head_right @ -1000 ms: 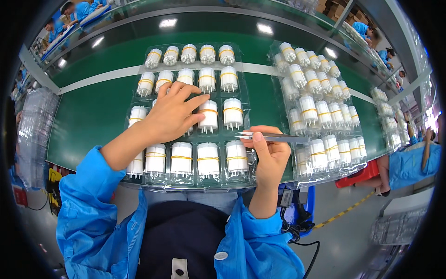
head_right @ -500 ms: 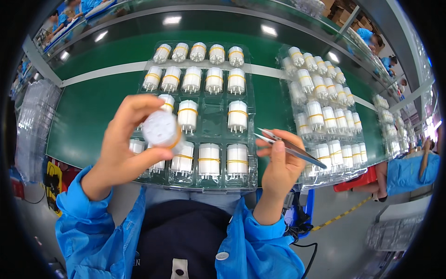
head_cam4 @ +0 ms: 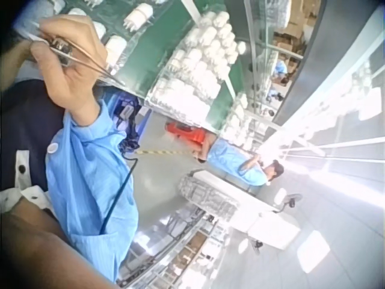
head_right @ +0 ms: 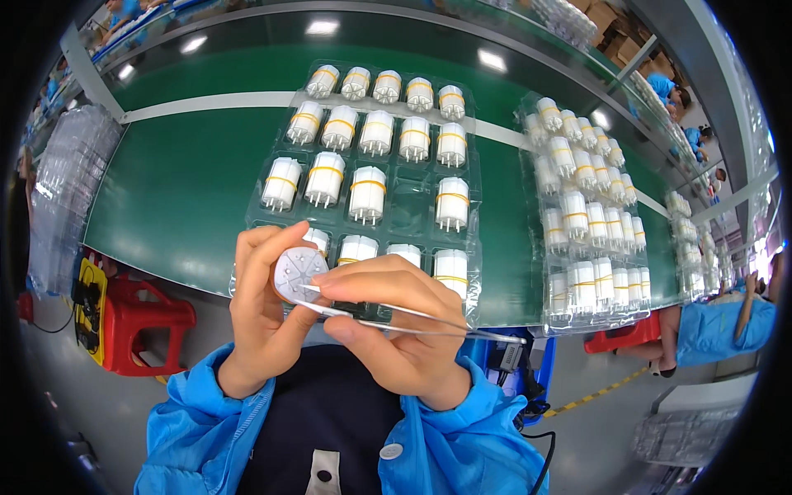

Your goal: The person uses tweezers to insert small white pins into the bottom of cylindrical white components. They handle the components one at a time, placing each finished unit into a clear plastic tray on the green workbench.

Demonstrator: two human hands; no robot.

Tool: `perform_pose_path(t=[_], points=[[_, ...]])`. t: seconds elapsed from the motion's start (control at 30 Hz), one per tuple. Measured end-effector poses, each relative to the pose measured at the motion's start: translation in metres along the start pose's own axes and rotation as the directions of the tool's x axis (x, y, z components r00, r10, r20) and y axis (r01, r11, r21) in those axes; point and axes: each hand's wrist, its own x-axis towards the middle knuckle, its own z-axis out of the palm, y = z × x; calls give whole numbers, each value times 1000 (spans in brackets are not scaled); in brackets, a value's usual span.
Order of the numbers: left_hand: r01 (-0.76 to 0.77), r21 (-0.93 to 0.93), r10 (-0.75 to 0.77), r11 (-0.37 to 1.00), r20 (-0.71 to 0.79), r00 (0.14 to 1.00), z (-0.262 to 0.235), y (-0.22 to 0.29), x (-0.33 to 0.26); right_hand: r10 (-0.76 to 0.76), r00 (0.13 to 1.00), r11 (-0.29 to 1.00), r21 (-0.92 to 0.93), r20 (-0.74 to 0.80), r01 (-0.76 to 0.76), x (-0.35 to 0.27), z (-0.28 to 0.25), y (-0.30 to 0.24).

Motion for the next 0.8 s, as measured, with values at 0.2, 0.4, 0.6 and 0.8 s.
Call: perform_pose_path(t=[0.2,0.4,0.6,0.8], points=[[-27,20,27,999,-3,1000,-1,-3,-3,12,1000,1000,7,-6,-12,-1,5,8],[-38,43,38,998,1,999,-3,-5,-2,2,1000,1000,-26,29,-1,1,5,10],[-38,55,37,998,14,999,-5,-5,-1,10,1000,1000,-16,28,-10,1,4,14],[-41,56,39,998,25,999,-7,-7,0,4,1000,1000,-10,24,-4,2,5,15]])
